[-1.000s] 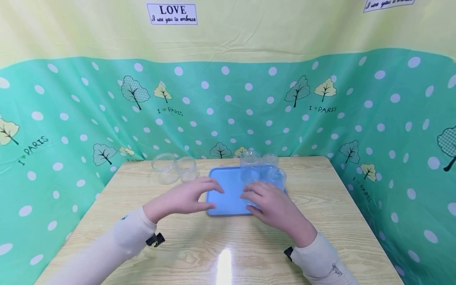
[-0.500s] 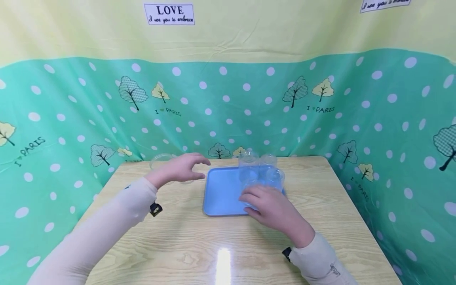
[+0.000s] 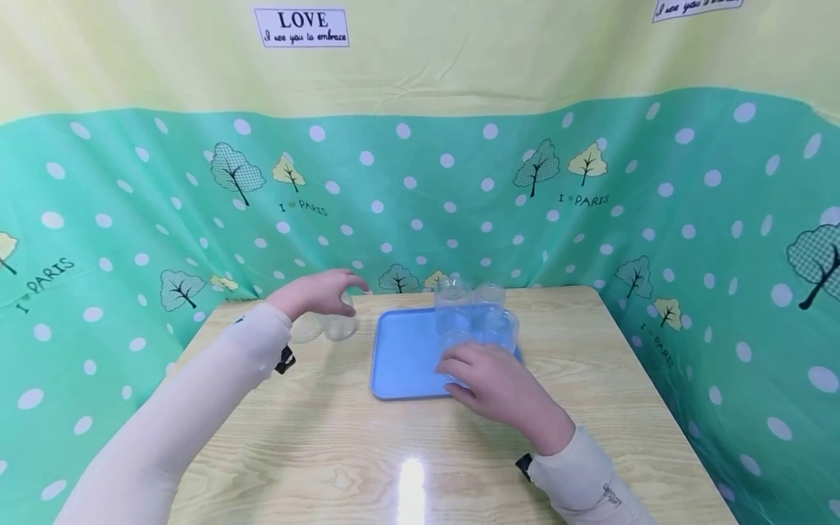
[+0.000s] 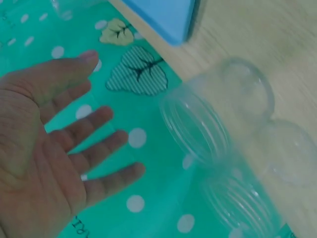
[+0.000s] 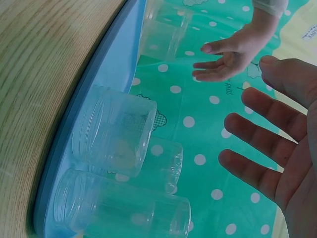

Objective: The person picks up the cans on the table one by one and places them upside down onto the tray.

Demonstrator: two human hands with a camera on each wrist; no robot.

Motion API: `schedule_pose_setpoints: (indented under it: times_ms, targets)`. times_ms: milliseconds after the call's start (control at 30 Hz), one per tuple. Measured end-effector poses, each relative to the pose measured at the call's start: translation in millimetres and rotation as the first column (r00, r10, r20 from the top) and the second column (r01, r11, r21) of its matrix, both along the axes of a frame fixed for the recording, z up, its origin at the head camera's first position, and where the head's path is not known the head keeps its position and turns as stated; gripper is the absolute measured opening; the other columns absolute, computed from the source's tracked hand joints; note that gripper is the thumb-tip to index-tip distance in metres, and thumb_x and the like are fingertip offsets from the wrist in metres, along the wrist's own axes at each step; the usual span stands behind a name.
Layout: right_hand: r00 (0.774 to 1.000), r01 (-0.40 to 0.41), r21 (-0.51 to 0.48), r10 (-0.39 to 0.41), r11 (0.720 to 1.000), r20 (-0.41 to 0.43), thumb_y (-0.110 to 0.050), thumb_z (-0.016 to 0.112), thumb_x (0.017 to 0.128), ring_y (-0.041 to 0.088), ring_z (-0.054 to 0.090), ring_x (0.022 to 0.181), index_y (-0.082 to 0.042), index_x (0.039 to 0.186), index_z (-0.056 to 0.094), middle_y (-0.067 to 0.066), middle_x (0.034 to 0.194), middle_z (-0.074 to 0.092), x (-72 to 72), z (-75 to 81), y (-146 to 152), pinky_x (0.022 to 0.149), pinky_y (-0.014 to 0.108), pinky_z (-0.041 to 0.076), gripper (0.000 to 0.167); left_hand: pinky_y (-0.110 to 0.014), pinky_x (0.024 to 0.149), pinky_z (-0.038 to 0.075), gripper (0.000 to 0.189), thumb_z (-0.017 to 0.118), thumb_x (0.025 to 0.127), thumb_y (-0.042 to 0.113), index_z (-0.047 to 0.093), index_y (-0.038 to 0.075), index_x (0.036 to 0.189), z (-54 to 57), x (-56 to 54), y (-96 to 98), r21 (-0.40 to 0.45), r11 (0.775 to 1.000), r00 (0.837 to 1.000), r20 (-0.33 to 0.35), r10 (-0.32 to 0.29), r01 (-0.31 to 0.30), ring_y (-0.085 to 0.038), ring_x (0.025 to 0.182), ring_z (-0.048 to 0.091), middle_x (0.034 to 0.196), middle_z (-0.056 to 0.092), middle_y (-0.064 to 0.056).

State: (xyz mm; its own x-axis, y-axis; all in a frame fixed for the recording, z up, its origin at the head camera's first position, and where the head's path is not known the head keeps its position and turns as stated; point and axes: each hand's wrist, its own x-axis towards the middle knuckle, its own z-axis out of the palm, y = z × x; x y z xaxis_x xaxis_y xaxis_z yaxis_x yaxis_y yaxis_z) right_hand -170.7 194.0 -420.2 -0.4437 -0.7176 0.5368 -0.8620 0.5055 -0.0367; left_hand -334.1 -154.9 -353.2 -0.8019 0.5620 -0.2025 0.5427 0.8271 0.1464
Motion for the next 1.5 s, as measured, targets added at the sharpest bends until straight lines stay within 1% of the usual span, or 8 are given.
schedule_pose_setpoints:
  times_ms: [133,233,533,667,800,1067,1233,1500]
  targets:
    - [1.0,0.003,0.002,-0.003,1.0,-0.009,-0.02,0.086,0.084,0.012,0.067,0.104,-0.02,0.113,0.073,-0.007,0.113,0.069,-0.9,1.2,0.7,0.087,0.032,0.06,0.032,-0.056,0.119,0.036,0.063,0.08,0.086,0.016,0.057,0.02,0.145,0.4,-11.3,-2.9,-0.007,1.0,0.998,0.056,-0.004,0.005,-0.034,0.15,0.035,0.156,0.049,-0.006]
    - [1.0,0.0,0.006,0.001,1.0,-0.017,-0.02,0.086,0.084,0.012,0.067,0.104,-0.02,0.113,0.073,-0.007,0.114,0.069,-1.3,1.1,0.8,0.087,0.031,0.06,0.032,-0.06,0.118,0.036,0.067,0.081,0.085,0.013,0.056,0.023,0.145,-0.9,-15.9,-5.6,-0.011,1.0,0.995,0.095,0.031,-0.03,-0.036,0.151,0.031,0.16,0.043,-0.009]
    - [1.0,0.002,0.008,-0.002,1.0,-0.017,-0.018,0.087,0.083,0.011,0.067,0.104,-0.02,0.113,0.073,-0.008,0.114,0.069,-1.8,-2.2,2.2,0.087,0.03,0.06,0.033,-0.069,0.111,0.038,0.074,0.08,0.081,0.004,0.055,0.028,0.146,-9.3,-23.1,-11.5,0.011,0.992,0.982,0.148,0.122,-0.125,-0.04,0.149,0.033,0.164,0.035,-0.012]
    - [1.0,0.0,0.014,0.0,1.0,-0.018,-0.019,0.087,0.082,0.012,0.067,0.104,-0.02,0.112,0.073,-0.007,0.114,0.069,-1.4,-2.8,1.6,0.088,0.031,0.06,0.033,-0.071,0.112,0.035,0.078,0.081,0.079,0.003,0.055,0.03,0.146,-14.5,-25.5,-13.3,0.009,0.987,0.973,0.172,0.154,-0.158,-0.042,0.151,0.028,0.166,0.03,-0.014]
    - [1.0,0.005,0.026,-0.005,1.0,-0.011,-0.02,0.086,0.083,0.012,0.067,0.104,-0.02,0.113,0.073,-0.007,0.114,0.069,-0.2,-3.0,0.2,0.088,0.031,0.06,0.032,-0.072,0.11,0.037,0.079,0.081,0.077,0.001,0.055,0.03,0.146,-18.9,-27.2,-15.2,-0.016,0.982,0.965,0.18,0.188,-0.188,-0.043,0.152,0.025,0.167,0.026,-0.014]
    - [1.0,-0.018,0.015,0.018,1.0,-0.01,-0.017,0.086,0.083,0.012,0.067,0.103,-0.019,0.112,0.072,-0.007,0.114,0.069,0.0,-2.7,-1.4,0.087,0.031,0.06,0.032,-0.07,0.108,0.041,0.08,0.081,0.077,-0.001,0.054,0.031,0.146,-24.2,-29.8,-17.2,-0.031,0.97,0.947,0.212,0.241,-0.24,-0.044,0.151,0.027,0.166,0.029,-0.016]
    - [1.0,-0.019,0.027,0.02,0.999,-0.015,-0.015,0.087,0.083,0.011,0.067,0.103,-0.019,0.111,0.072,-0.007,0.113,0.069,-1.1,-4.7,-3.1,0.087,0.029,0.06,0.032,-0.067,0.108,0.043,0.08,0.082,0.077,0.0,0.054,0.031,0.146,-27.8,-31.2,-18.8,-0.031,0.968,0.94,0.234,0.25,-0.25,-0.043,0.148,0.034,0.164,0.034,-0.014]
    - [1.0,-0.023,0.038,0.023,0.999,0.0,-0.013,0.086,0.082,0.012,0.067,0.103,-0.018,0.111,0.073,-0.006,0.113,0.069,0.0,-5.8,-4.8,0.087,0.029,0.06,0.032,-0.065,0.11,0.043,0.076,0.082,0.078,0.001,0.058,0.029,0.144,-35.2,-33.7,-24.2,-0.025,0.97,0.937,0.252,0.241,-0.243,-0.041,0.144,0.04,0.158,0.043,-0.012]
